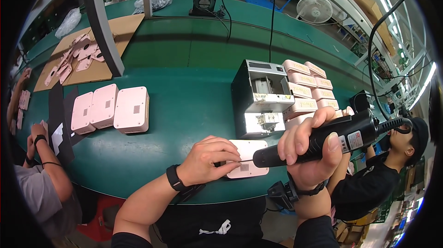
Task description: The person picks up a pink device, places it on the table, and uses a power screwdriver to drive screws into the back. They then turn the device over, press on the front panel, and place it onto a stack of finished devices.
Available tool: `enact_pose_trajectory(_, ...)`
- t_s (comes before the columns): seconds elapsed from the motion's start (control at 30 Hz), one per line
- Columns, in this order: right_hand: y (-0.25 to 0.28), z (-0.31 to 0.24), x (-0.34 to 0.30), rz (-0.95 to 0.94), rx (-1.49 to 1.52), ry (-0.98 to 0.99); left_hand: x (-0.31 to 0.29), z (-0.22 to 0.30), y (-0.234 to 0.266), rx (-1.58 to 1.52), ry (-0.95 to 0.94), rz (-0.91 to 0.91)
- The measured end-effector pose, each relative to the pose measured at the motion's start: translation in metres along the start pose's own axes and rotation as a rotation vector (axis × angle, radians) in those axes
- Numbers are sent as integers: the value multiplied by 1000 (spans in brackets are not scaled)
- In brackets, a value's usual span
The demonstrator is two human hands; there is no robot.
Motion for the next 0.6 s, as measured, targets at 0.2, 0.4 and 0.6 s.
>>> enact_pose_trajectory(0.2,0,-6,-5,-33,-37,9,3,4,-2,-18,-88,-7)
enact_pose_trajectory(0.4,31,-11,-7,86,-211,74,-4,-9,2,155,359,-79)
enact_pose_trajectory(0.6,65,-2,-2,195,-254,101,-1,-19,9,163,896,-341)
Point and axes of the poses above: each hand's wrist, its own x-axis towards the middle knuckle, its own y-axis out of the back of the hand, z = x × y, the point moved 3 cm from there along x, towards the middle knuckle, and after that the axes turned 3 degrees about y, right-handed, at the moved point
